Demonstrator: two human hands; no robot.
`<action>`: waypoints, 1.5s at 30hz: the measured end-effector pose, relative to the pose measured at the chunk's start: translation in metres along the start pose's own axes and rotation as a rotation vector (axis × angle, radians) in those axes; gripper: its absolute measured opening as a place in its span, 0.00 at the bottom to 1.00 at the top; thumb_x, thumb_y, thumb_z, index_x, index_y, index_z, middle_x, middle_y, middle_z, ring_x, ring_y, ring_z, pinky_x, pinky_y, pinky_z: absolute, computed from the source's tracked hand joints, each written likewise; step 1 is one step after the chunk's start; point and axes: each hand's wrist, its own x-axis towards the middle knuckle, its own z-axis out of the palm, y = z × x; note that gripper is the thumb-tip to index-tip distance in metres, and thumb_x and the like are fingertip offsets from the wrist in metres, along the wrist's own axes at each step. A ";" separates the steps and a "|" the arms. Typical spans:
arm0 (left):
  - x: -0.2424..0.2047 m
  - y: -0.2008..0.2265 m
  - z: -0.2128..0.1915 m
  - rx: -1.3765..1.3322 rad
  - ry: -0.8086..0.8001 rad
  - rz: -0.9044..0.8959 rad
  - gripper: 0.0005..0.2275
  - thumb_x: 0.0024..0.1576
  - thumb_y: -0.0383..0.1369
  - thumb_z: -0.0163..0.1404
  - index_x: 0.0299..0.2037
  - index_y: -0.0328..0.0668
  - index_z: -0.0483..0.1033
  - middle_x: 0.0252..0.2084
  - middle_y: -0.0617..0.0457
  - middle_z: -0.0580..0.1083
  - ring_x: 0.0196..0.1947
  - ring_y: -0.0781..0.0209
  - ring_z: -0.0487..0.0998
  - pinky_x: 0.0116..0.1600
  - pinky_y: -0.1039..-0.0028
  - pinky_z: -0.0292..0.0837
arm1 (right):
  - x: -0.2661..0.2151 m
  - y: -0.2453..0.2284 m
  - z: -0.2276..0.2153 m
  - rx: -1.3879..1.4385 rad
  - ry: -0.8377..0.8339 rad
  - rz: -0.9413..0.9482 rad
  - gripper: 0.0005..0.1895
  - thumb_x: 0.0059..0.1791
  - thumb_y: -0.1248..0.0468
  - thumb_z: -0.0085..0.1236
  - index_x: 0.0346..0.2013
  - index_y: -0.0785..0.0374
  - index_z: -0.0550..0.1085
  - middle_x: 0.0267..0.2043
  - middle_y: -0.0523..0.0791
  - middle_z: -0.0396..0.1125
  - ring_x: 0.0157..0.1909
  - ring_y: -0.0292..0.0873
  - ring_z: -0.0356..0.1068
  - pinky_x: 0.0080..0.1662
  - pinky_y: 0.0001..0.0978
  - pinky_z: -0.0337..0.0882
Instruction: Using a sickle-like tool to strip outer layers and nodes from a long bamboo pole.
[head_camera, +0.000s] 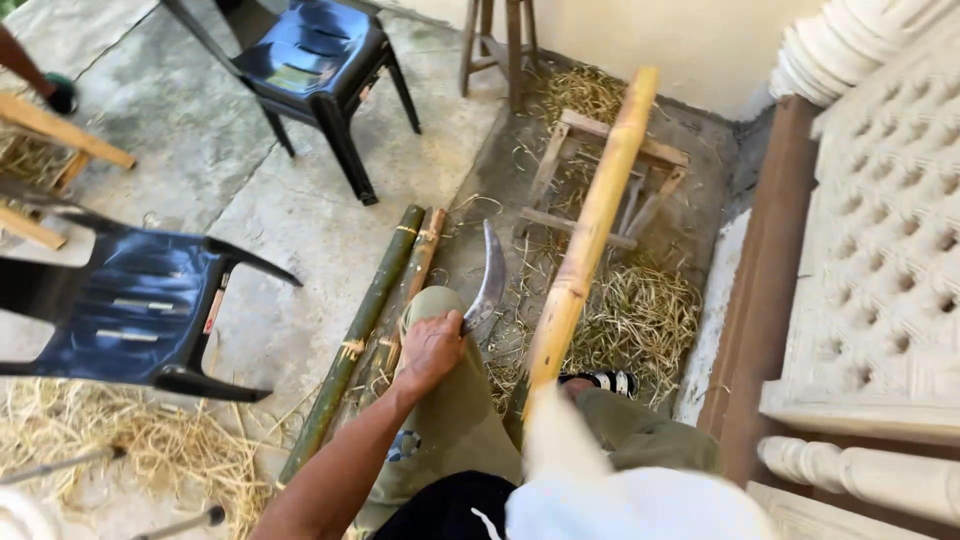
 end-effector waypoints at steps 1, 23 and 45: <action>-0.002 0.003 -0.002 -0.010 -0.030 0.005 0.08 0.53 0.33 0.57 0.34 0.38 0.72 0.33 0.40 0.77 0.34 0.42 0.79 0.42 0.54 0.72 | 0.019 -0.005 -0.022 -0.023 0.003 0.005 0.34 0.58 0.45 0.44 0.69 0.66 0.57 0.66 0.50 0.60 0.66 0.48 0.61 0.66 0.45 0.60; 0.150 0.038 0.067 0.276 -0.334 0.081 0.04 0.62 0.31 0.47 0.40 0.47 0.76 0.33 0.54 0.77 0.32 0.59 0.81 0.35 0.66 0.74 | 0.220 -0.144 0.059 -0.459 0.127 0.001 0.27 0.59 0.47 0.41 0.62 0.66 0.70 0.59 0.44 0.68 0.59 0.39 0.65 0.62 0.33 0.62; 0.184 0.099 -0.010 -0.727 -0.381 -0.357 0.19 0.55 0.47 0.58 0.36 0.34 0.79 0.27 0.49 0.79 0.22 0.62 0.79 0.35 0.63 0.77 | 0.168 -0.172 -0.050 0.033 0.084 -0.015 0.21 0.57 0.60 0.48 0.62 0.71 0.67 0.58 0.52 0.69 0.58 0.48 0.70 0.60 0.43 0.70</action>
